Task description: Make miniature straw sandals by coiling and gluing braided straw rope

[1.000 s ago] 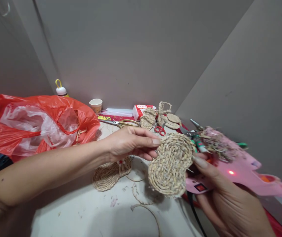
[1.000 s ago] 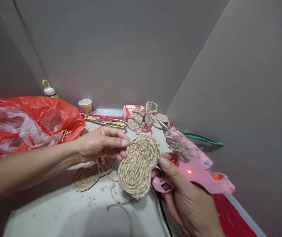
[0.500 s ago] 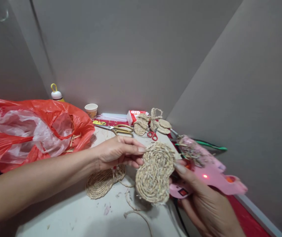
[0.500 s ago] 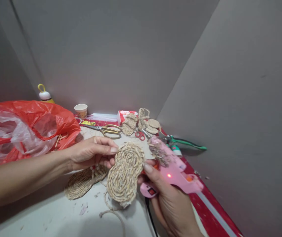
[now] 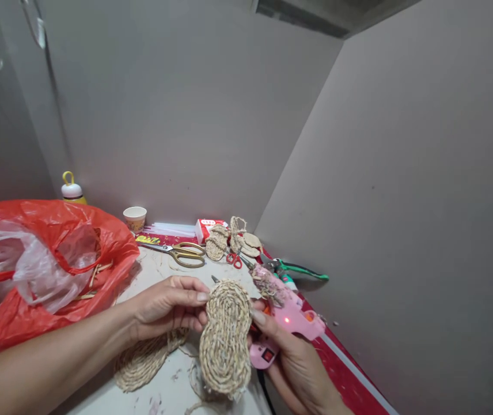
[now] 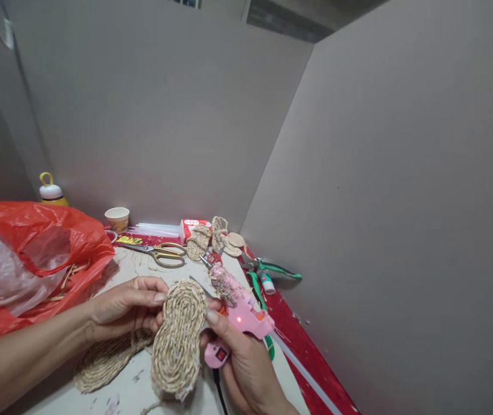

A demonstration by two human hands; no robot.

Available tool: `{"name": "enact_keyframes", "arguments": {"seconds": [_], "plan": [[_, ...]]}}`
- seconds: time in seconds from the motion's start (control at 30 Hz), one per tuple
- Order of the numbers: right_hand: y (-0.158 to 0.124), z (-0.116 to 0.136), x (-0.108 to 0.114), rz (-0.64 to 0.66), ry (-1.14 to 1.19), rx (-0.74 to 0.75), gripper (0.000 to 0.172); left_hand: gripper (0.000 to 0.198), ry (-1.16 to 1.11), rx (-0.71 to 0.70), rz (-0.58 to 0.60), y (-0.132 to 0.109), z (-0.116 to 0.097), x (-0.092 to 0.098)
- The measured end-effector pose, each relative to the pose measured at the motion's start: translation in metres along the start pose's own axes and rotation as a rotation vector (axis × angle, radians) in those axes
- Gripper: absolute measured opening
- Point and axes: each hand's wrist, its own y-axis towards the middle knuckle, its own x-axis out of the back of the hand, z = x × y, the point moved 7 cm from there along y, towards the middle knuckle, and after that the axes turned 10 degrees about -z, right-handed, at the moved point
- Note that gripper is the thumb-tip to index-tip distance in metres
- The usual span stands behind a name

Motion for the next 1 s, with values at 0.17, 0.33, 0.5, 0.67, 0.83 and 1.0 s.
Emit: {"name": "enact_keyframes", "arguments": {"seconds": [0.17,0.33,0.5,0.67,0.83,1.0], "plan": [[-0.0019,-0.0045,-0.0036,0.045,-0.011,-0.028,0.019,0.018,0.0,-0.002,0.009,-0.0016,0.0019,0.0016],[-0.0027,-0.007,-0.0029,0.067,-0.005,-0.056,0.016,0.017,0.002,0.005,0.003,-0.0019,0.0031,0.003],[-0.0023,-0.0087,-0.0014,0.051,-0.005,-0.077,0.018,0.017,-0.005,0.006,0.005,-0.0014,0.004,0.005],[-0.0035,-0.0086,-0.0019,0.052,-0.025,-0.07,0.019,0.016,0.002,-0.007,-0.012,-0.0013,0.004,0.0062],[-0.0043,-0.0077,-0.0003,0.045,-0.025,-0.061,0.02,0.016,0.011,-0.007,0.003,-0.0026,0.0038,0.003],[-0.0051,-0.0073,-0.0023,0.031,-0.012,-0.066,0.026,0.014,0.021,-0.002,0.009,-0.0034,0.005,0.0025]]}}
